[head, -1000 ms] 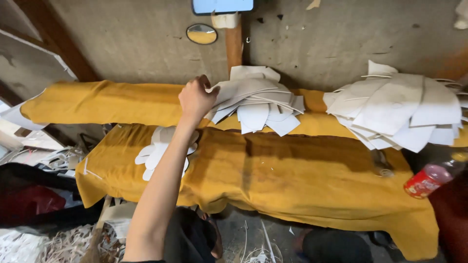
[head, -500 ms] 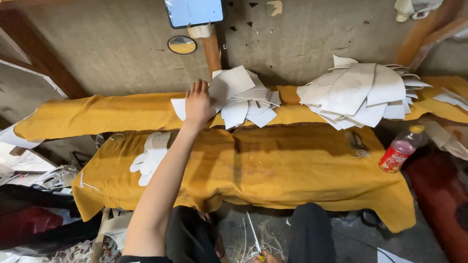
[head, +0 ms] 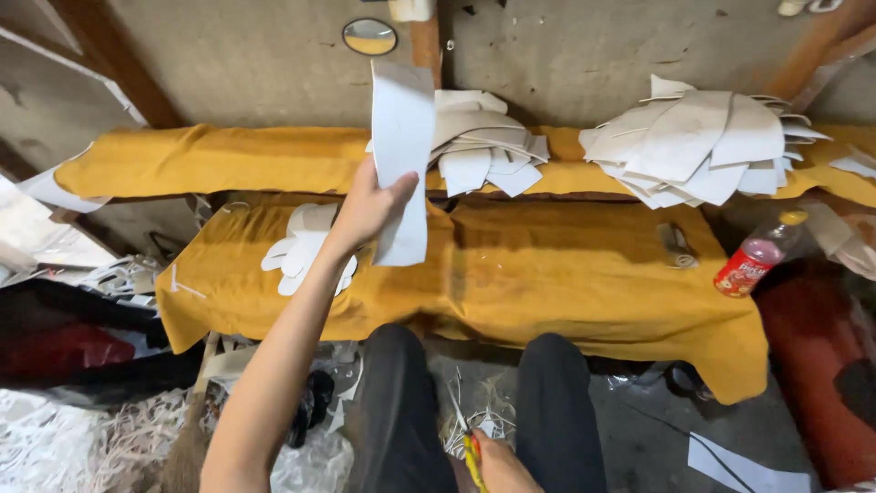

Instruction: Trimming the edges of white foam insoles using scissors to achieve the final shape.

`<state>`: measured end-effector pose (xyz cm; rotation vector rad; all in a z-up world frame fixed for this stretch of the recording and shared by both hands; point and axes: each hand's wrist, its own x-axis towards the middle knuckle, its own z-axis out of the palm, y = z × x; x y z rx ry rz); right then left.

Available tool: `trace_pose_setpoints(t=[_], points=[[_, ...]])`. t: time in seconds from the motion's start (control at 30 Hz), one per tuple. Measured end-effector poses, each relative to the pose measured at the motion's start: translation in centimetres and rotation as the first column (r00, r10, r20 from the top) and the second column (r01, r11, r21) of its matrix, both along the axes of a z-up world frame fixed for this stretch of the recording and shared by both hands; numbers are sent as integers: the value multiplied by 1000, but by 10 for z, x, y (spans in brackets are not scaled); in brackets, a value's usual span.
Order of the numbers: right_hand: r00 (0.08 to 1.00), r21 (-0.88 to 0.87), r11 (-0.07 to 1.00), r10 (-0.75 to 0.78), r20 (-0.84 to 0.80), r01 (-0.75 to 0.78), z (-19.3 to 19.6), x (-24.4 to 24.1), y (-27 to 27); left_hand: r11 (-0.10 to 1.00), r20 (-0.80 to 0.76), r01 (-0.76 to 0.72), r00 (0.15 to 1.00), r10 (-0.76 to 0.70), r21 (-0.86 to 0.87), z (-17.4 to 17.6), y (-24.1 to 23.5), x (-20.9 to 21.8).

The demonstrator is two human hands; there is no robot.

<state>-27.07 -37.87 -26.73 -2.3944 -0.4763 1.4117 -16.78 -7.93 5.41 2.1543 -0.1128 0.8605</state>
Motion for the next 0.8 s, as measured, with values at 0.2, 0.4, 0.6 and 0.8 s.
trace_pose_setpoints(t=[0.2,0.4,0.6,0.8], points=[[795,678,429,-429,-429,597,-19,7,-21,559,39,387,845,-534,-733,-24,-91,-128],[733,770,295,-608,-305,566,99,-14,-50,371,62,360,784,-618,-856,-98,-157,-179],[648,751,209,-674,-353,627,119,-21,-57,633,-337,-32,866,-369,-773,-199,-205,-211],[560,644,279,-779,-282,713,135,-32,-54,472,-259,-8,845,-468,-881,-192,-198,-221]])
